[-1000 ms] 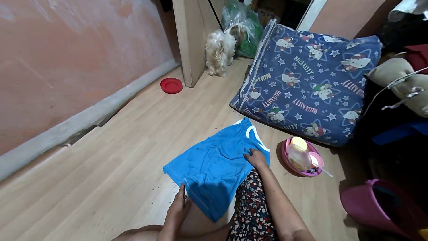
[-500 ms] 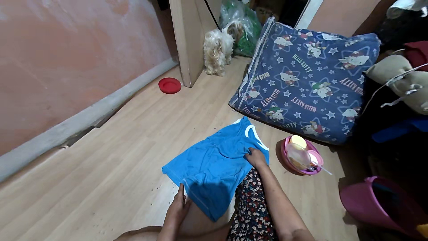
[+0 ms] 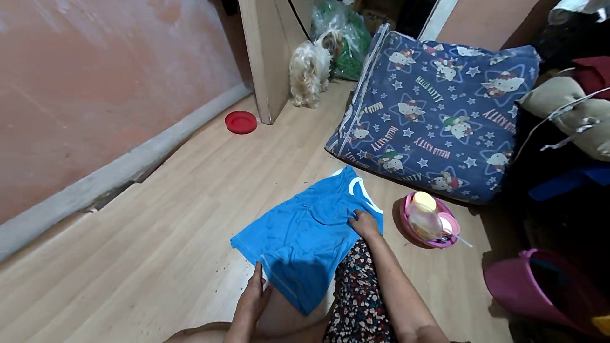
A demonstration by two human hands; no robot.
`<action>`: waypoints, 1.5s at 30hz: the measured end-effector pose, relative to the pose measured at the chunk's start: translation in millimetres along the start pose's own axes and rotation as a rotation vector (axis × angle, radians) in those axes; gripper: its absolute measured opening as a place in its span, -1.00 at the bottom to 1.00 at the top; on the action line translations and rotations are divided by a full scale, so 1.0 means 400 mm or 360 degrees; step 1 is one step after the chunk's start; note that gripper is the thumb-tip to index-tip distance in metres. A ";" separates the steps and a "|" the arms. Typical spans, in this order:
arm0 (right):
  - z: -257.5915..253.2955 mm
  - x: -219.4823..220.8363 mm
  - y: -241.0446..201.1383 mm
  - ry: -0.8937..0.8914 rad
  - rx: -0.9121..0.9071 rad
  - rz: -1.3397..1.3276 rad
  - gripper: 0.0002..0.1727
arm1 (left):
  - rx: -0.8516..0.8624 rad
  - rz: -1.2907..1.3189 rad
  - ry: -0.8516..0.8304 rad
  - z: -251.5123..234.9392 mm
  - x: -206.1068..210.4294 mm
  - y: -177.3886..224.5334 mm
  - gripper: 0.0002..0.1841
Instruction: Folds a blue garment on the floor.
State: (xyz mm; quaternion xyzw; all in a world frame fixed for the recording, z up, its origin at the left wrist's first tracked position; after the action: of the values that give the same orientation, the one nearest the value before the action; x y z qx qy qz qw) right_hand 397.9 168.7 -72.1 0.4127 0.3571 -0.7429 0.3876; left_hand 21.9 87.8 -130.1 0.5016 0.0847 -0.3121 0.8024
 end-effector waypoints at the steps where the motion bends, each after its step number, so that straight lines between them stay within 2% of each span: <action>1: 0.001 0.000 0.000 -0.0002 0.0000 0.0003 -0.58 | 0.0003 -0.0001 0.0003 0.000 0.000 -0.001 -0.08; 12: -0.001 0.001 0.000 0.0003 -0.0006 -0.0009 -0.57 | 0.0043 -0.0002 0.0001 -0.005 0.000 -0.006 -0.09; 28: -0.002 0.001 0.000 -0.0011 0.0007 -0.0002 -0.57 | -0.0038 -0.0055 -0.0044 -0.004 0.002 -0.002 -0.15; 45: -0.003 0.001 0.001 0.0004 0.0008 0.0012 -0.57 | 0.0015 -0.0040 -0.0021 -0.006 0.002 -0.007 -0.11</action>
State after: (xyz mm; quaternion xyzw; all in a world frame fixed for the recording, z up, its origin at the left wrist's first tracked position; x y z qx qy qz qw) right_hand 398.5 169.4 -73.0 0.4161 0.3543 -0.7418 0.3888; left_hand 21.4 88.5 -133.8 0.5022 0.0842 -0.3259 0.7965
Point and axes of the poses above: each hand's wrist, its own z-axis away from the middle knuckle, its own x-axis out of the palm, y = z × x, the point moved 7 cm from there along -z, towards the middle knuckle, and after that the axes turned 9 degrees about z, right-handed, at the moved point
